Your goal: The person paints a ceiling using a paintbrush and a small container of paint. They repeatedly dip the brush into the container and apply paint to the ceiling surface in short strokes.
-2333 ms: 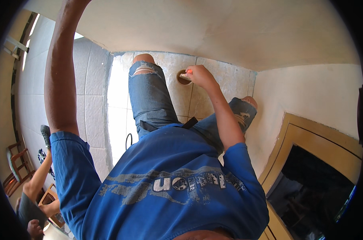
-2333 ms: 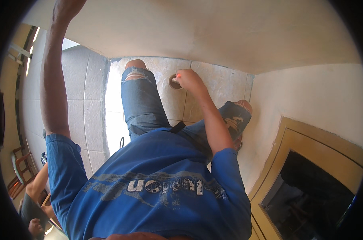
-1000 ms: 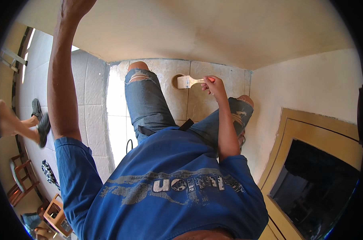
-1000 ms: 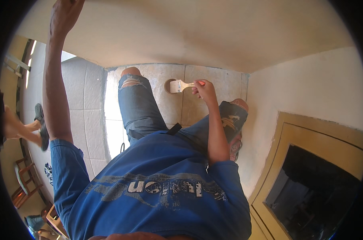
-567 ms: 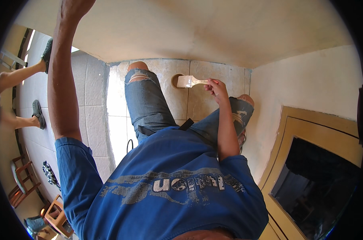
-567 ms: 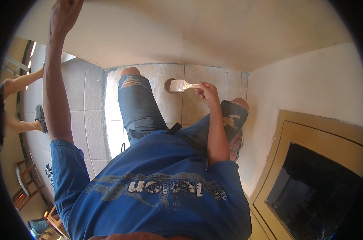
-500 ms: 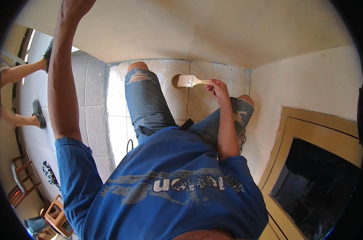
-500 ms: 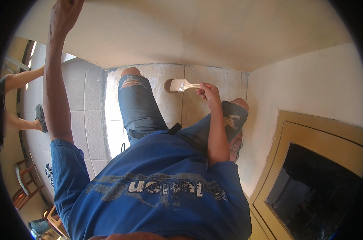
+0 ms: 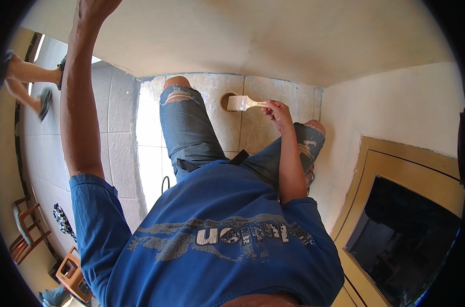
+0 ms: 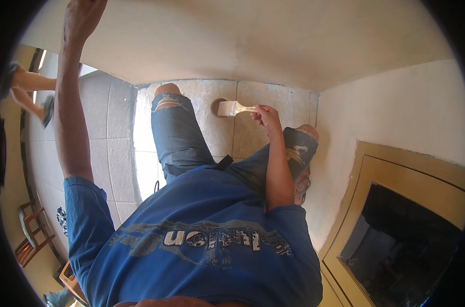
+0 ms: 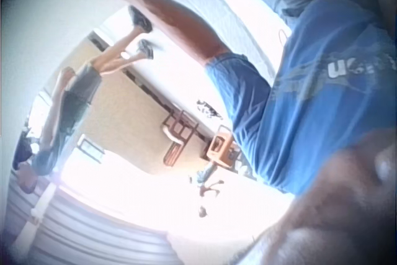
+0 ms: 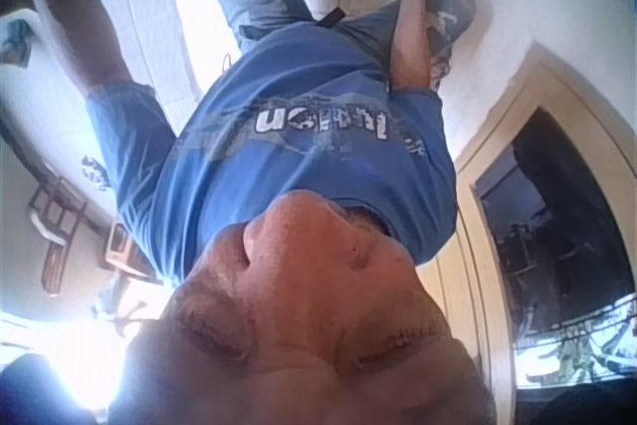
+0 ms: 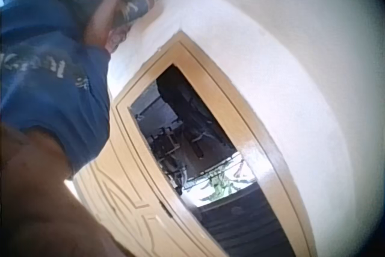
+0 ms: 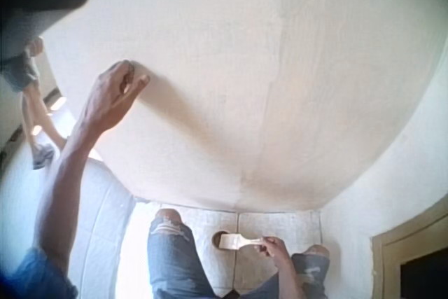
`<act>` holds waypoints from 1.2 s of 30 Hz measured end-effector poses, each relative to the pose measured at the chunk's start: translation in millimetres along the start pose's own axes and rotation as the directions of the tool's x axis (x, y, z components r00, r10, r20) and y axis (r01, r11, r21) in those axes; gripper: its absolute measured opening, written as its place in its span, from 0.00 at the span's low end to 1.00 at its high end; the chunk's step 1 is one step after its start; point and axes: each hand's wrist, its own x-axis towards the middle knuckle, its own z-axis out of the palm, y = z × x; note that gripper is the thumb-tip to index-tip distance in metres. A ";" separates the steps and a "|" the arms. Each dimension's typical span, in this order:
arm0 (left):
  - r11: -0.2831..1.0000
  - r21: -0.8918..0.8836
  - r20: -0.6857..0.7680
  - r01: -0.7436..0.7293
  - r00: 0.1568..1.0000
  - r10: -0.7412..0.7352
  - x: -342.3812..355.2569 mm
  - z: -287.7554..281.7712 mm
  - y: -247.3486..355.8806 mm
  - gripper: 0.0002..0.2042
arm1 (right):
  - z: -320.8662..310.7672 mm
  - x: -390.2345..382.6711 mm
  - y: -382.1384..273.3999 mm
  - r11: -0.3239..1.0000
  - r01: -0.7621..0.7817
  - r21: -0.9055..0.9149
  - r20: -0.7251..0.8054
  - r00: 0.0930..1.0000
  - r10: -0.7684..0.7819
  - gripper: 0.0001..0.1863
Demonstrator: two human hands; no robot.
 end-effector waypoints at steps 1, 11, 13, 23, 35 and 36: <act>1.000 0.004 0.005 0.010 1.000 -0.010 0.0 -0.4 0.5 0.19 | 0.3 0.2 -0.6 1.000 -0.010 0.000 -0.008 1.000 0.010 0.18; 1.000 0.014 0.013 -0.002 1.000 0.001 -0.4 0.9 -1.8 0.19 | -0.9 -9.5 -4.9 0.991 0.014 0.133 -0.031 0.999 -0.010 0.16; 1.000 0.006 0.011 -0.004 1.000 0.004 -0.9 1.9 -2.4 0.19 | 0.6 -12.1 -8.2 0.987 0.041 0.155 -0.046 0.998 -0.034 0.15; 0.999 -0.001 -0.011 -0.042 0.999 0.042 -0.7 2.1 -6.0 0.21 | 30.3 -13.6 -46.6 0.903 0.348 0.251 -0.260 0.923 -0.283 0.14; 1.000 -0.026 0.000 0.012 1.000 -0.012 -0.7 6.0 -2.2 0.19 | 86.2 -72.9 -160.2 0.835 0.550 -0.019 -0.288 0.796 -0.532 0.14; 1.000 -0.026 0.005 0.016 1.000 -0.016 -0.1 6.1 -0.6 0.19 | 90.6 -80.1 -169.8 0.822 0.568 -0.035 -0.284 0.783 -0.553 0.15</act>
